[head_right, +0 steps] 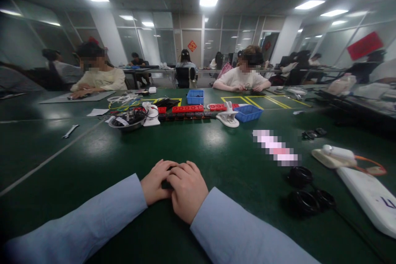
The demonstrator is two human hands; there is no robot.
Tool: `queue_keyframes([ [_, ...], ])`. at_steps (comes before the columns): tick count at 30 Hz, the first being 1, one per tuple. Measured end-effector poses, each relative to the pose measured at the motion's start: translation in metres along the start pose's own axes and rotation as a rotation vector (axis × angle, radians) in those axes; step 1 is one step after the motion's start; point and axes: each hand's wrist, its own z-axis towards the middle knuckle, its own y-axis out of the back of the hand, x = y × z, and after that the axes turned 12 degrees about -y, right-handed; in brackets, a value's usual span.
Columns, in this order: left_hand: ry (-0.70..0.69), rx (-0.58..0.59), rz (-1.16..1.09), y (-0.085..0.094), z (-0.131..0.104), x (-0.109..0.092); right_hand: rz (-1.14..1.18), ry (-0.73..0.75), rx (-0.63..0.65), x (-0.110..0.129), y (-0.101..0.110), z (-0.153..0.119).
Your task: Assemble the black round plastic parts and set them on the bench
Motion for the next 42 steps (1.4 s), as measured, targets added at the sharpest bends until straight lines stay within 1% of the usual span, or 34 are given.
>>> queue_keyframes([
  [4, 0.018, -0.024, -0.014, -0.002, 0.000, 0.002, 0.056, 0.057, -0.027, 0.001, 0.002, -0.002],
  [6, 0.031, -0.040, -0.018, -0.003, 0.000, 0.002, 0.049, 0.050, -0.045, 0.004, 0.006, -0.002],
  [9, 0.014, -0.023, -0.002, -0.002, -0.001, 0.002, -0.001, -0.050, -0.115, 0.007, 0.010, -0.002],
  [12, 0.011, 0.002, 0.012, -0.001, -0.001, 0.001, -0.053, -0.174, -0.182, 0.005, 0.010, 0.000],
  [16, 0.029, 0.009, 0.003, 0.001, 0.000, 0.000, -0.126, -0.282, -0.149, 0.000, 0.007, 0.002],
  [22, 0.026, 0.016, 0.013, 0.001, 0.001, 0.001, -0.184, -0.333, -0.112, 0.001, 0.007, 0.003],
  [29, 0.020, -0.003, 0.009, 0.000, 0.000, -0.001, -0.206, -0.302, -0.097, 0.000, 0.003, 0.002],
  [42, 0.024, 0.001, 0.014, 0.001, 0.001, -0.002, -0.104, -0.130, -0.047, 0.002, 0.007, 0.001],
])
